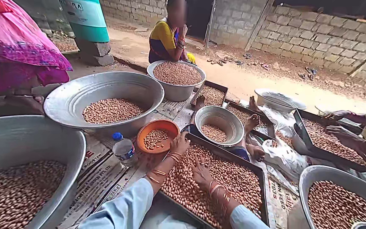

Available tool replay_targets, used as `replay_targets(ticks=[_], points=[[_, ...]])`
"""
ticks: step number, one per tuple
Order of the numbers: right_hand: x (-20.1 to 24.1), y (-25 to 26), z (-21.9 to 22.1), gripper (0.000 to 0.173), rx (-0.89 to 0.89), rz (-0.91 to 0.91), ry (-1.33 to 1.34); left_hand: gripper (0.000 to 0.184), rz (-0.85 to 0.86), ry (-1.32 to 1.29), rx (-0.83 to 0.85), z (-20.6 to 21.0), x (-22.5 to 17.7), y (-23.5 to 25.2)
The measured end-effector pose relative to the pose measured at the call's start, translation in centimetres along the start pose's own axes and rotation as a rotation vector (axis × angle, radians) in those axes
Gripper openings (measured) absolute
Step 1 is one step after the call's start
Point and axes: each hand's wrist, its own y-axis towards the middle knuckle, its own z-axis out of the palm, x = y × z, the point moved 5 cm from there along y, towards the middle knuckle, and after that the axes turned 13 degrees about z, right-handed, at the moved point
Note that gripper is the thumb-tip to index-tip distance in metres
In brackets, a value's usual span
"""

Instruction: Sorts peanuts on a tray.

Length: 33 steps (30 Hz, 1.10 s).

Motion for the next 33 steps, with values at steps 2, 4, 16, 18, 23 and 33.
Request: replay_targets(ticks=[2, 4, 16, 18, 23, 33], points=[[2.3, -2.4, 0.6, 0.058, 0.093, -0.143, -0.019, 0.044, 0.019, 0.021, 0.002, -0.4, 0.0, -0.2], [2.7, -5.8, 1.5, 0.059, 0.124, -0.297, -0.007, 0.040, 0.019, 0.030, 0.015, -0.7, 0.1, -0.6], [-14.4, -8.7, -0.9, 0.064, -0.257, 0.048, -0.150, 0.031, 0.092, 0.016, -0.088, 1.0, 0.2, 0.2], [-12.6, -5.1, -1.2, 0.056, -0.308, 0.100, -0.147, 0.032, 0.084, 0.024, -0.096, 1.1, 0.5, 0.1], [-2.5, 1.1, -1.3, 0.051, -0.197, 0.107, 0.065, 0.034, 0.056, 0.035, -0.100, 0.6, 1.5, -0.6], [-6.0, -13.7, 1.8, 0.049, 0.047, -0.246, -0.052, 0.036, 0.076, 0.016, -0.069, 0.7, 0.5, -0.7]])
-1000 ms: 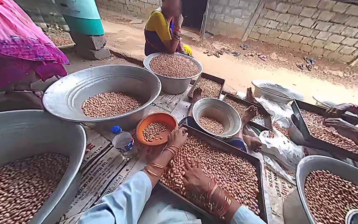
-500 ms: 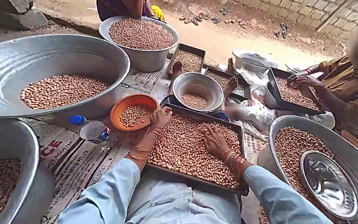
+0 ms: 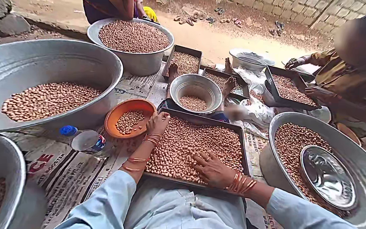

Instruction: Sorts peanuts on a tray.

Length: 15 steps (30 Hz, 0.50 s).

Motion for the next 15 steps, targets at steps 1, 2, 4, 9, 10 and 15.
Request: replay_targets(ticks=[1, 2, 4, 9, 10, 15], points=[[-1.6, -1.7, -0.4, 0.046, 0.006, 0.078, -0.055, 0.036, 0.001, -0.008, -0.001, 0.1, -0.1, 0.1], [-3.3, -2.7, -0.8, 0.046, -0.002, 0.158, -0.102, 0.036, -0.001, -0.011, -0.004, 0.2, -0.1, 0.3], [-6.8, -2.8, -1.7, 0.051, -0.051, 0.271, -0.168, 0.035, 0.006, -0.002, -0.018, 0.4, 0.0, 0.5], [-9.1, 5.2, -3.4, 0.053, -0.133, 0.433, -0.160, 0.033, 0.007, 0.022, -0.047, 0.5, 0.2, 0.7], [-8.1, 7.5, -3.5, 0.051, -0.156, 0.472, -0.117, 0.034, 0.001, 0.030, -0.049, 0.5, 0.4, 0.6], [-0.5, 14.7, -3.0, 0.053, -0.179, 0.386, 0.170, 0.036, -0.031, 0.054, -0.025, -0.4, 0.9, -0.3]])
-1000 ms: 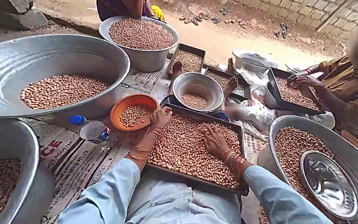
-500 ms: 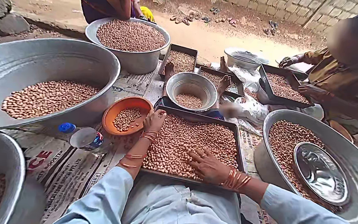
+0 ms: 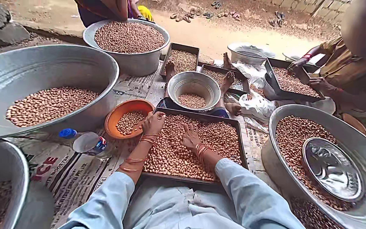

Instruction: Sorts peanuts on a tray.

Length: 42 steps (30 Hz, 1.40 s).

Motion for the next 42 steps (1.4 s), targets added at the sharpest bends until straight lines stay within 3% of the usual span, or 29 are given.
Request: replay_targets(ticks=[3, 6, 10, 13, 16, 19, 21, 24, 27, 31, 35, 38, 40, 42], points=[[1.9, -3.8, 1.4, 0.061, 0.064, -0.236, 0.037, 0.035, -0.001, -0.005, 0.021, -0.3, -0.5, -0.4], [-0.8, -9.7, 1.5, 0.059, 0.150, -0.401, -0.036, 0.036, 0.013, -0.006, 0.061, -0.4, -1.2, -0.5], [-8.1, -14.3, -0.5, 0.055, 0.092, -0.258, -0.221, 0.035, 0.034, 0.001, 0.077, -0.3, -1.8, 0.1], [-13.3, -12.8, -2.6, 0.062, -0.017, -0.078, -0.292, 0.035, 0.034, 0.010, 0.086, 0.0, -1.9, 0.3], [-14.0, -7.9, -3.3, 0.071, 0.009, 0.063, -0.316, 0.034, 0.025, 0.023, 0.079, 0.1, -1.7, 0.3], [-9.5, -3.2, -2.3, 0.046, -0.019, 0.136, -0.272, 0.034, 0.019, 0.045, 0.046, 0.3, -1.1, 0.3], [-5.5, -0.6, -1.2, 0.039, -0.054, 0.129, -0.160, 0.033, 0.019, 0.056, 0.026, 0.2, -0.7, 0.3], [0.2, -0.6, 0.5, 0.053, 0.017, -0.006, -0.012, 0.033, 0.011, 0.069, 0.026, 0.2, -0.3, -0.3], [2.1, -4.8, 1.3, 0.063, 0.094, -0.208, 0.089, 0.033, 0.015, 0.066, 0.021, 0.0, -0.5, -0.7], [-2.8, -11.7, 1.3, 0.058, 0.168, -0.371, -0.041, 0.032, 0.026, 0.051, 0.031, 0.3, -0.9, -0.4], [-10.6, -14.5, -1.4, 0.059, 0.085, -0.193, -0.247, 0.032, 0.027, 0.040, 0.056, 0.3, -1.8, 0.0], [-14.8, -11.5, -3.5, 0.068, 0.026, -0.047, -0.280, 0.035, 0.025, 0.043, 0.065, 0.3, -2.0, 0.4], [-14.6, -8.1, -3.4, 0.074, 0.027, 0.046, -0.283, 0.035, 0.026, 0.039, 0.036, 0.6, -1.5, 0.4], [-12.0, -4.7, -2.7, 0.055, -0.053, 0.084, -0.245, 0.034, 0.036, 0.044, 0.003, 0.9, -0.8, 0.4]])
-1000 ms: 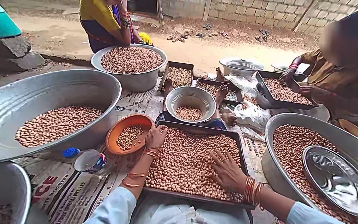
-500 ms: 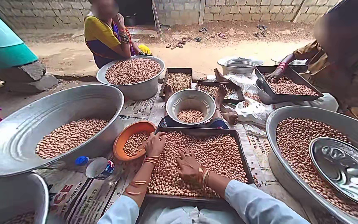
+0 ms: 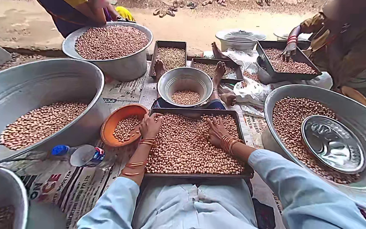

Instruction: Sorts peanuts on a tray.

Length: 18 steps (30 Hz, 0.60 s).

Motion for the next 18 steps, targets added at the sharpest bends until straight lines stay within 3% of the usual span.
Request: replay_targets(ticks=[3, 6, 9, 11, 13, 16, 18], points=[[6.3, 3.3, 0.3, 0.034, -0.034, 0.046, 0.168, 0.033, 0.008, -0.007, -0.028, 0.1, 1.1, -0.4], [12.3, 3.2, 0.3, 0.056, 0.041, -0.029, 0.317, 0.033, 0.004, -0.004, -0.037, -0.2, 1.7, -1.0], [14.3, -0.8, 0.1, 0.062, 0.105, -0.276, 0.343, 0.033, 0.001, 0.002, -0.015, -0.5, 1.3, -1.1], [12.8, -4.6, 0.6, 0.058, 0.143, -0.421, 0.296, 0.034, 0.001, 0.008, 0.009, -0.5, 0.7, -1.1], [9.4, -7.8, 1.0, 0.056, 0.167, -0.452, 0.203, 0.035, 0.001, -0.001, 0.022, -0.4, 0.2, -0.9], [3.1, -10.3, 0.4, 0.050, 0.138, -0.277, 0.063, 0.034, 0.020, -0.009, 0.033, -0.2, -0.2, -0.2], [-0.9, -9.4, -0.2, 0.055, 0.099, -0.132, -0.025, 0.034, 0.018, -0.021, 0.049, -0.2, -0.5, 0.1]])
